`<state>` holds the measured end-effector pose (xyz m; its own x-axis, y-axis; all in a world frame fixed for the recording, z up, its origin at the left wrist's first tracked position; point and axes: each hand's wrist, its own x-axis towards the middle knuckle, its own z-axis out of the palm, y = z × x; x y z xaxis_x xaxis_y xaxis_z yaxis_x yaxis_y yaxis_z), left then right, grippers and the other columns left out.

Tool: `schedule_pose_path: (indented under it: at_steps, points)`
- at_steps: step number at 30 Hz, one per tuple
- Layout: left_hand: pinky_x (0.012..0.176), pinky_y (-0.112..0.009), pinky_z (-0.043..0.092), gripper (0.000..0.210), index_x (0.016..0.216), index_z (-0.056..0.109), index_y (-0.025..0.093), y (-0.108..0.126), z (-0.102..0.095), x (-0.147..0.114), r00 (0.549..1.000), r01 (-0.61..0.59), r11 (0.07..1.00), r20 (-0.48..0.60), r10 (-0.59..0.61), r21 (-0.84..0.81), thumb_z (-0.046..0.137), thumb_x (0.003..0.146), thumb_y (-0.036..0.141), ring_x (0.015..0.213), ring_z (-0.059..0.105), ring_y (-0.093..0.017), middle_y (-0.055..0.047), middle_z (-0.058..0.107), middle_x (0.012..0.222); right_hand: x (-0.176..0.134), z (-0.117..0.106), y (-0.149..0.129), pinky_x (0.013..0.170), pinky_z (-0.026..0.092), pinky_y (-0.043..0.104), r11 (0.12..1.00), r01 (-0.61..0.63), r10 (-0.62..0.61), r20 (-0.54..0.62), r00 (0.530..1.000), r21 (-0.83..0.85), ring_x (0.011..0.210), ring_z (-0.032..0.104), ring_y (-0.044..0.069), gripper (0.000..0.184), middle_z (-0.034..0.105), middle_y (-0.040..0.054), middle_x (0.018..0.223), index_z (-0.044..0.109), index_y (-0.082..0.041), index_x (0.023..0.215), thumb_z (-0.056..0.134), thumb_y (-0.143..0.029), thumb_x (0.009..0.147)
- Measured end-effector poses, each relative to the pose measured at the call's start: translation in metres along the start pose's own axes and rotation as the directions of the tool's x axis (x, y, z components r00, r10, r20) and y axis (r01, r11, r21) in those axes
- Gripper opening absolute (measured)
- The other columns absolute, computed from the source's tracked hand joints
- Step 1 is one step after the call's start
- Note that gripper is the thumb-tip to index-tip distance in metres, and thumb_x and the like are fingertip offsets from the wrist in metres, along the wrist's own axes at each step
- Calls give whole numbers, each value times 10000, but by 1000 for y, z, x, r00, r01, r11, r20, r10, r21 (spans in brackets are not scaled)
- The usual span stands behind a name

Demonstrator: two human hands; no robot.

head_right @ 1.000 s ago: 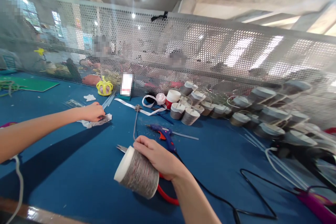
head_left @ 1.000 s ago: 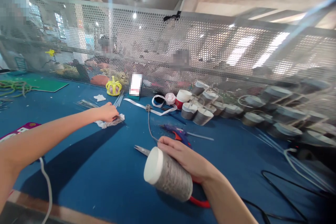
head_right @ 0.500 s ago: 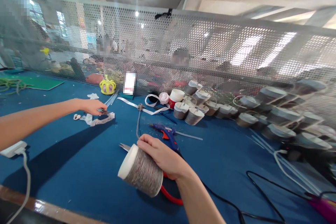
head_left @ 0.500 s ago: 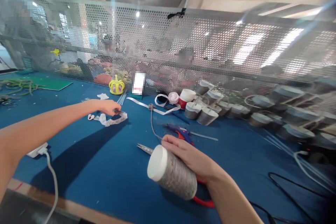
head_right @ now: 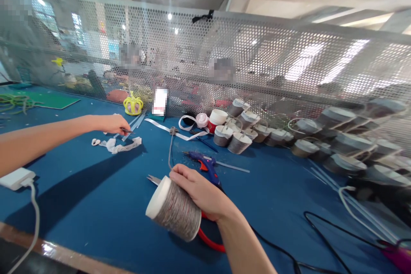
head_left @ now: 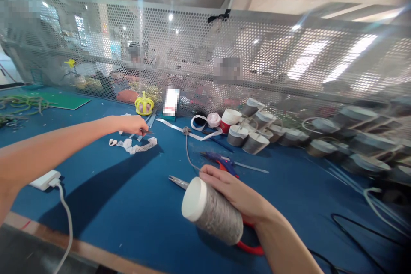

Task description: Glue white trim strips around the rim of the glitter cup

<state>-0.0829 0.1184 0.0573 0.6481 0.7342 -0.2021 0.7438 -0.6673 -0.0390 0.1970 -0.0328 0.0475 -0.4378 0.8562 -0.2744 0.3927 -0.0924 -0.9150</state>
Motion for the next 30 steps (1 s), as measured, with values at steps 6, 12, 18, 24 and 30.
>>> schedule_pose_path:
  at_steps: [6,12,18,24,30]
  points:
    - [571,-178,348,202,815,636,171,-9,0,13,1000,5,999,-31,-3,51,484,684,152,677,557,-122,-30,654,766,0,0,1,530,302,223,1000,13,-13,-10,1000,2,591,341,83,247,348,-36,654,415,-185,737,419,-427,788]
    - [574,-223,354,164,738,647,153,-8,12,53,995,83,991,-63,-77,102,513,645,150,732,556,-181,-69,644,794,1,1,4,517,292,219,1000,2,-2,0,1000,26,573,330,78,248,334,-43,636,400,-187,735,429,-428,783]
    - [641,-195,384,313,858,623,202,-7,19,69,988,149,988,-57,-147,35,603,552,134,789,557,-161,-25,644,874,1,-1,4,514,293,216,1000,5,-5,-7,1000,7,572,335,78,257,340,-42,636,412,-184,739,429,-437,778]
    - [633,-214,403,224,782,623,128,-49,7,17,888,448,893,-90,-451,-51,513,669,288,716,575,-169,-76,653,756,0,-1,1,526,308,223,1000,-7,7,-16,1000,-11,578,354,87,261,358,-39,633,417,-190,720,436,-446,770]
    - [459,-176,387,363,633,622,119,-55,37,-10,778,623,761,48,-626,-182,477,670,450,489,563,-125,-69,635,583,2,2,0,530,313,226,1000,12,-12,-15,1000,-13,588,363,91,238,374,-32,645,426,-187,710,443,-416,773]
